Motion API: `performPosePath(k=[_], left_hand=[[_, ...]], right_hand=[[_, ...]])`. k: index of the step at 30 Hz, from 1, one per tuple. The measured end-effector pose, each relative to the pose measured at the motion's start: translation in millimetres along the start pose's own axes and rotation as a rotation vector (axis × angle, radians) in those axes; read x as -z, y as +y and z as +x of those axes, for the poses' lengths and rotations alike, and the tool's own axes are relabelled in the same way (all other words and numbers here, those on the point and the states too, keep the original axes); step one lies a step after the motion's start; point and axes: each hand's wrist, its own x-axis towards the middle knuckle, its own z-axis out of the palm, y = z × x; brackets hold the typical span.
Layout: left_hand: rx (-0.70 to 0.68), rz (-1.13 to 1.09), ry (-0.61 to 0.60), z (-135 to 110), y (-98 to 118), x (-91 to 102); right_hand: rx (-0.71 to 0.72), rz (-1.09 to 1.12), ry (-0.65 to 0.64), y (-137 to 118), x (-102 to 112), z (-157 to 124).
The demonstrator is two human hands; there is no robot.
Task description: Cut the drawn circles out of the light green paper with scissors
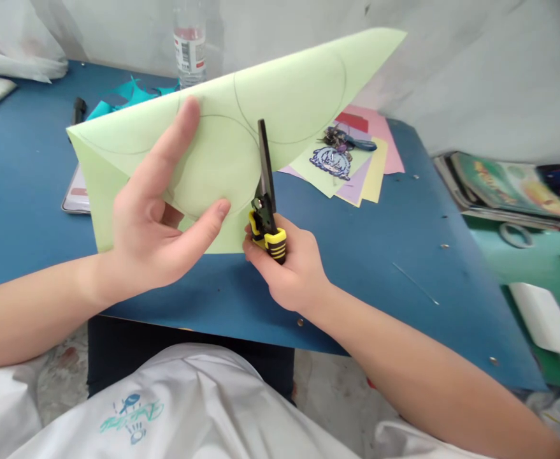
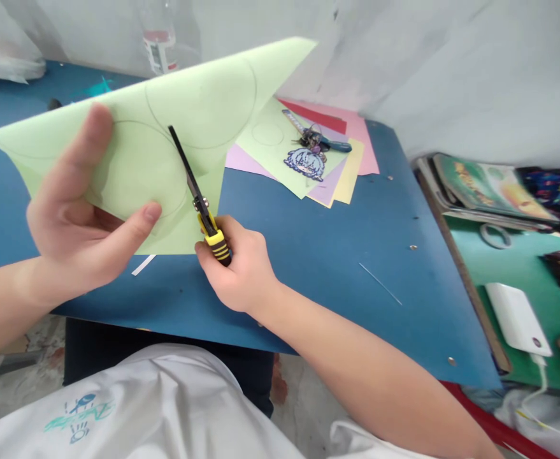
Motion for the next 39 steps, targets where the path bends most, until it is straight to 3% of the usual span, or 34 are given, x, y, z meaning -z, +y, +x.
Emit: performPosePath(k=[13,21,39], left_hand=[[-0.008,-0.070,0.023,0,2,-3.4],[-0.063,0.084,-0.038,6,-5,11.4],[-0.010,-0.007,-0.065,14,-6,23.6]], right_hand=[[0.001,-0.003,0.008,-2,-2,2],[0.041,-0.028,0.035,-3,-3,5],[-0.008,-0.034,-0.008,-5,1,1]])
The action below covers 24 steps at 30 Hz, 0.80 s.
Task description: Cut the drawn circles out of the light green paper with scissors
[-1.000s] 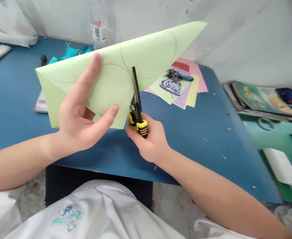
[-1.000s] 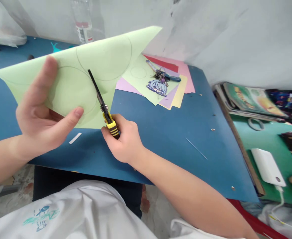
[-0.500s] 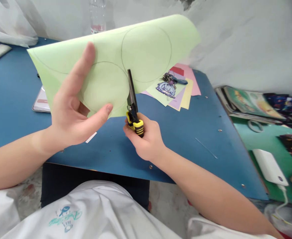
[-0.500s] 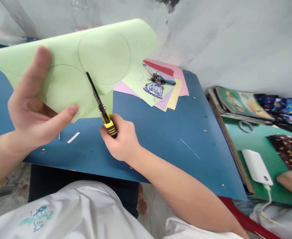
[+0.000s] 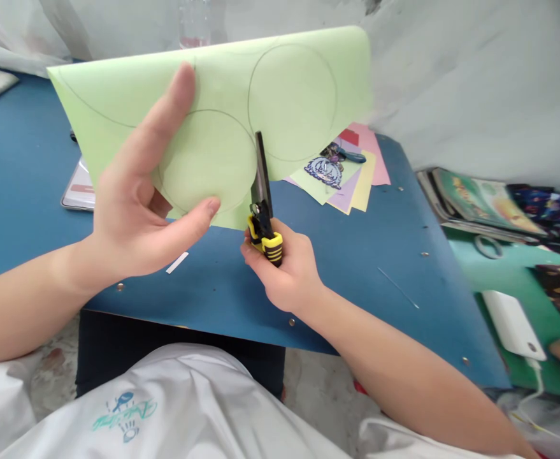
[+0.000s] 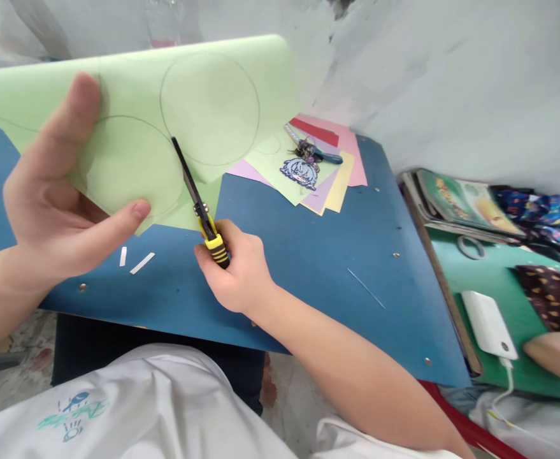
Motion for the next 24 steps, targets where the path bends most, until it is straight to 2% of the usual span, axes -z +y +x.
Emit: performPosePath(k=[4,18,24], left_hand=[[-0.045,0.049,-0.029,-0.1,-2.4,1.7],[-0.050,0.025,-0.057,1.9,-5.3,7.6],[-0.074,0.094,-0.092,3.8,-3.1,10.6]], right_hand=[[0.002,0.003,-0.002,0.0,0.1,-0.5],[-0.018,0.012,-0.037,-2.4,1.7,-1.4],[-0.029,-0.001,-0.057,-0.6,1.9,-1.8]])
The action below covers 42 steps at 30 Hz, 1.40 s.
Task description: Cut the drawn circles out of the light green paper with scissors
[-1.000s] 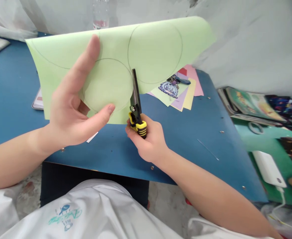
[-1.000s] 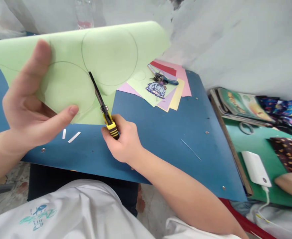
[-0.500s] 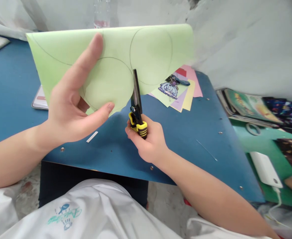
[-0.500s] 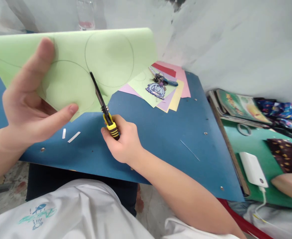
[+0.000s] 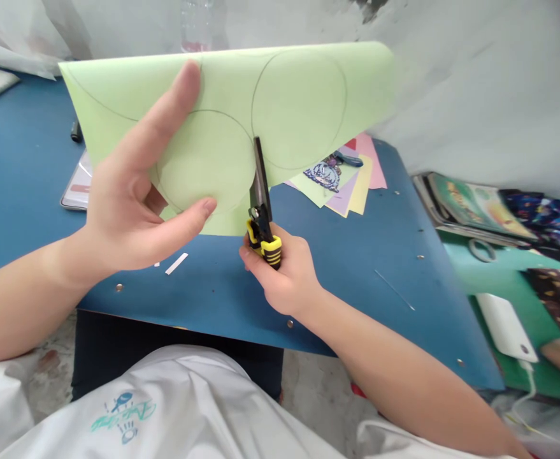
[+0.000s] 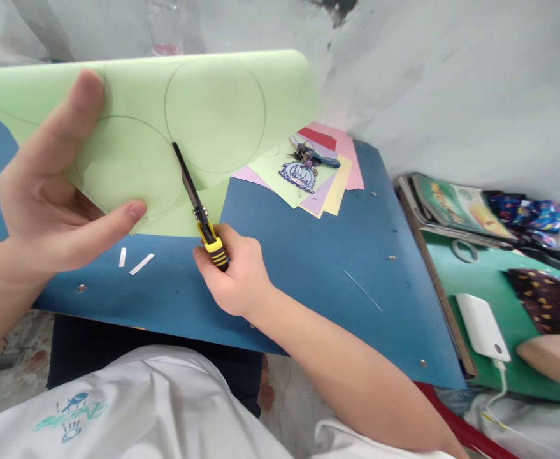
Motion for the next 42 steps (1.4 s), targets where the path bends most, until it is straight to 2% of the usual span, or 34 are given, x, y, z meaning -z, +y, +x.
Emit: performPosePath(k=[8,14,25,42], left_hand=[[-0.023,-0.019,-0.029,6,-6,7.5],[0.053,-0.106,-0.018,9,-5,10.1],[0.090,-0.208,-0.005,13,-3,10.4],[-0.031,-0.034,-0.063,8,-7,12.5]], right_hand=[[-0.001,0.013,-0.012,-1,0,0],[-0.009,-0.010,-0.021,2,-1,-1],[-0.008,0.002,-0.042,6,-1,-2],[-0.013,-0.011,-0.060,8,0,-2]])
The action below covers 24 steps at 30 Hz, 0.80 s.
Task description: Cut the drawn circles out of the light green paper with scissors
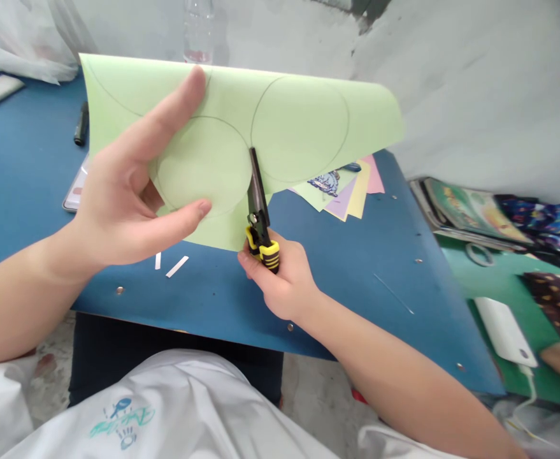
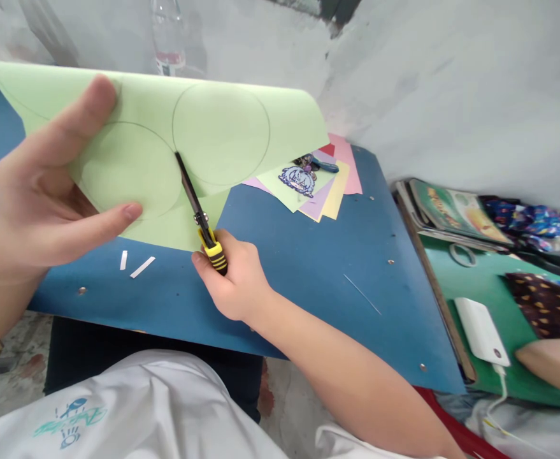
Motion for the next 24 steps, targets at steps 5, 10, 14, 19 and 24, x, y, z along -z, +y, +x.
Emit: performPosePath(k=[5,10,14,19,24], left_hand=[[0.001,-0.012,-0.032,3,0,2.0],[0.001,-0.014,-0.050,5,1,3.3],[0.000,-0.025,-0.063,6,2,5.7],[0.010,-0.031,-0.103,8,4,8.8],[0.007,-0.059,-0.155,7,-1,12.8]], right_hand=[[-0.030,-0.009,-0.010,2,-1,3],[-0.032,-0.007,-0.010,4,0,4],[-0.031,0.011,-0.005,4,0,4],[-0.032,0.063,-0.018,2,0,3],[-0.017,0.103,-0.038,-1,0,3]])
